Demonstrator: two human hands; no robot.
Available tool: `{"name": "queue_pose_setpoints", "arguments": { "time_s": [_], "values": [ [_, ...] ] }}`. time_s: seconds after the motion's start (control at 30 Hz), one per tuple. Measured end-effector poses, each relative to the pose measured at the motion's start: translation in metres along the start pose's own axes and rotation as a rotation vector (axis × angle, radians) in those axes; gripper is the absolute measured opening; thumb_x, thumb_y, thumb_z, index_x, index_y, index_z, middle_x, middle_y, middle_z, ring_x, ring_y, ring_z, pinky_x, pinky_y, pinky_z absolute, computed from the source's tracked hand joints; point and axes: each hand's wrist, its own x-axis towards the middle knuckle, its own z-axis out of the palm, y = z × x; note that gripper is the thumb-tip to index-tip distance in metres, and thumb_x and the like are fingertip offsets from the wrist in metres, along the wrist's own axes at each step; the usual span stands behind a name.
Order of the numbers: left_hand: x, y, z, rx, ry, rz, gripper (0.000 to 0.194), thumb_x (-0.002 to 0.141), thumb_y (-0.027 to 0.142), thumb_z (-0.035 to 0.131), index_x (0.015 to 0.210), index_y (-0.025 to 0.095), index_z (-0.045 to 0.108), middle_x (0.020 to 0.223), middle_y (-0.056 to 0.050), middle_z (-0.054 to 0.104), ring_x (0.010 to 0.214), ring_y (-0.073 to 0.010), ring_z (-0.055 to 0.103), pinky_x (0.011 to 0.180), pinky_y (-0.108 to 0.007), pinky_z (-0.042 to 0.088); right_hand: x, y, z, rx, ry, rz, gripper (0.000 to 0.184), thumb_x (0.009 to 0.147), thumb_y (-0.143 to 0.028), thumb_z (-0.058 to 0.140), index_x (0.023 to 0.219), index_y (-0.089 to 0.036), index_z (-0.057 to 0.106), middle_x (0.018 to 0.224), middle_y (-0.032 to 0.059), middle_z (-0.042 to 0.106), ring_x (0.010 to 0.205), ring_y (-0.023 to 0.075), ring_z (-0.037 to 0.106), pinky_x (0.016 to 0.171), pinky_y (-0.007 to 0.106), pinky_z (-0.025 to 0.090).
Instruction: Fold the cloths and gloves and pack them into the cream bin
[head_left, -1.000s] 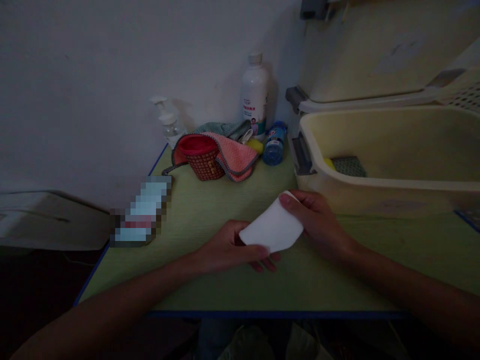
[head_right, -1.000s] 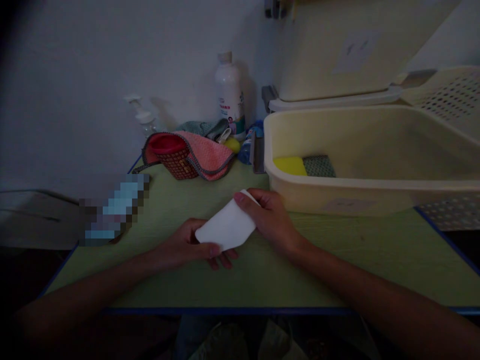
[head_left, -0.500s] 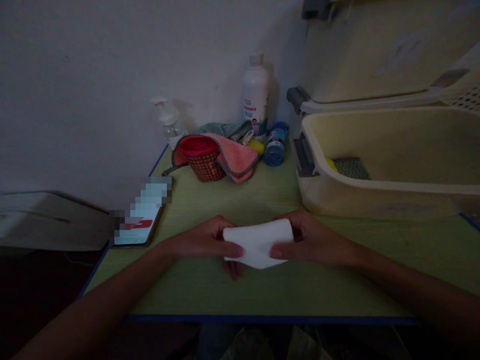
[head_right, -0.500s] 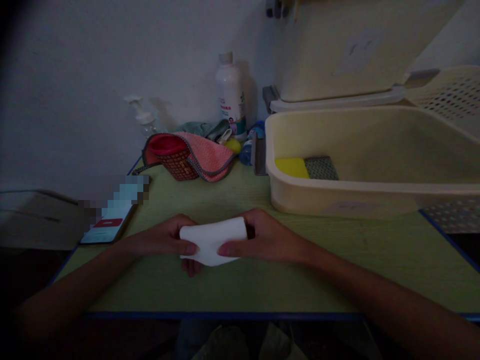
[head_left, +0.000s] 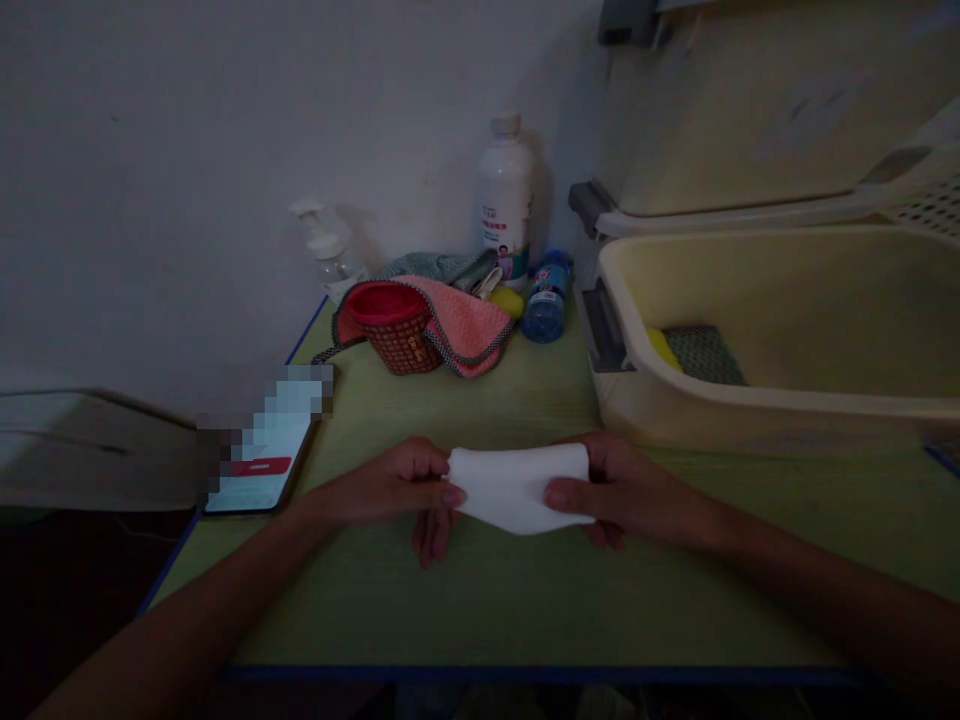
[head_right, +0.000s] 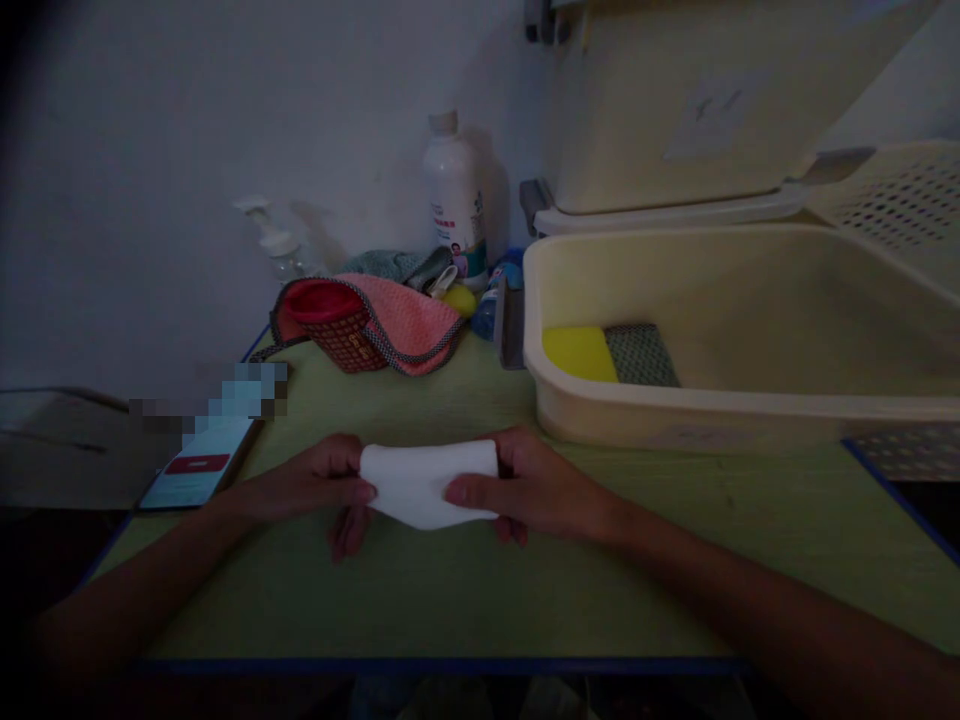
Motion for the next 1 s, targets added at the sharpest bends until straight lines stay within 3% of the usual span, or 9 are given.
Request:
{"name": "queue_pose_setpoints", "arguments": {
  "time_s": [0.1, 0.27, 0.33, 0.5, 0.73, 0.9, 1.0],
  "values": [
    [0.0, -0.001, -0.002, -0.013, 0.011, 0.023, 0.044, 0.074, 0.055, 0.064, 0.071, 0.012, 0.056, 0.053, -0.002, 0.064, 0.044, -0.0107, 0.06, 0.042, -0.017, 0.044, -0.001, 0.001, -0.002, 0.021, 0.016, 0.011, 0.043, 0.068, -0.058, 0.061, 0.067, -0.015, 0.054, 0.045, -0.0054, 0.048, 0.035, 0.0052, 0.042, 0.032, 0.016, 0.032],
    [0.003, 0.0, -0.003, -0.154, 0.039, 0.141, 0.056, 0.061, 0.053, 0.076, 0.095, 0.017, 0.049, 0.077, 0.0, 0.067, 0.055, -0.0112, 0.065, 0.044, -0.015, 0.045, 0.0, 0.0, 0.0, 0.062, -0.018, 0.029, 0.044, 0.068, -0.058, 0.061, 0.07, -0.015, 0.056, 0.049, -0.0051, 0.049, 0.037, 0.0046, 0.042, 0.032, 0.016, 0.033],
    [0.004, 0.0, -0.002, -0.141, 0.072, 0.112, 0.06, 0.059, 0.053, 0.077, 0.099, 0.017, 0.049, 0.079, 0.0, 0.066, 0.055, -0.0108, 0.064, 0.044, -0.014, 0.044, 0.001, 0.0, 0.002, 0.074, -0.021, 0.035, 0.043, 0.068, -0.057, 0.062, 0.071, -0.014, 0.056, 0.05, -0.0052, 0.05, 0.037, 0.0045, 0.042, 0.032, 0.016, 0.033],
    [0.007, -0.002, 0.002, 0.018, 0.154, -0.02, 0.053, 0.058, 0.046, 0.08, 0.088, 0.012, 0.055, 0.067, 0.001, 0.064, 0.05, -0.0081, 0.06, 0.044, -0.014, 0.043, 0.004, 0.002, 0.004, 0.087, -0.023, 0.01, 0.04, 0.069, -0.053, 0.064, 0.073, -0.014, 0.056, 0.052, -0.0052, 0.051, 0.037, 0.004, 0.042, 0.033, 0.015, 0.032],
    [0.01, -0.005, -0.002, 0.021, 0.116, -0.008, 0.048, 0.06, 0.05, 0.077, 0.079, 0.013, 0.054, 0.06, 0.003, 0.063, 0.049, -0.0093, 0.061, 0.047, -0.017, 0.045, 0.003, 0.005, 0.007, 0.019, 0.062, 0.027, 0.039, 0.066, -0.052, 0.067, 0.076, -0.015, 0.056, 0.053, -0.0051, 0.052, 0.039, 0.0063, 0.045, 0.035, 0.017, 0.033],
    [0.011, 0.002, -0.003, 0.134, 0.089, 0.018, 0.047, 0.059, 0.052, 0.077, 0.069, 0.012, 0.055, 0.061, 0.002, 0.064, 0.051, -0.0094, 0.062, 0.05, -0.017, 0.048, -0.009, -0.01, 0.016, -0.201, 0.085, -0.042, 0.031, 0.066, -0.043, 0.07, 0.068, -0.015, 0.057, 0.049, -0.0049, 0.05, 0.041, 0.0073, 0.044, 0.037, 0.018, 0.029],
    [0.007, 0.021, 0.004, 0.204, 0.085, 0.088, 0.042, 0.063, 0.049, 0.076, 0.069, 0.011, 0.058, 0.062, 0.001, 0.064, 0.054, -0.0101, 0.062, 0.051, -0.017, 0.047, -0.028, -0.031, 0.02, -0.39, 0.155, -0.072, 0.021, 0.066, -0.032, 0.071, 0.068, -0.014, 0.061, 0.051, -0.0041, 0.049, 0.044, 0.0062, 0.041, 0.039, 0.018, 0.024]
  ]
}}
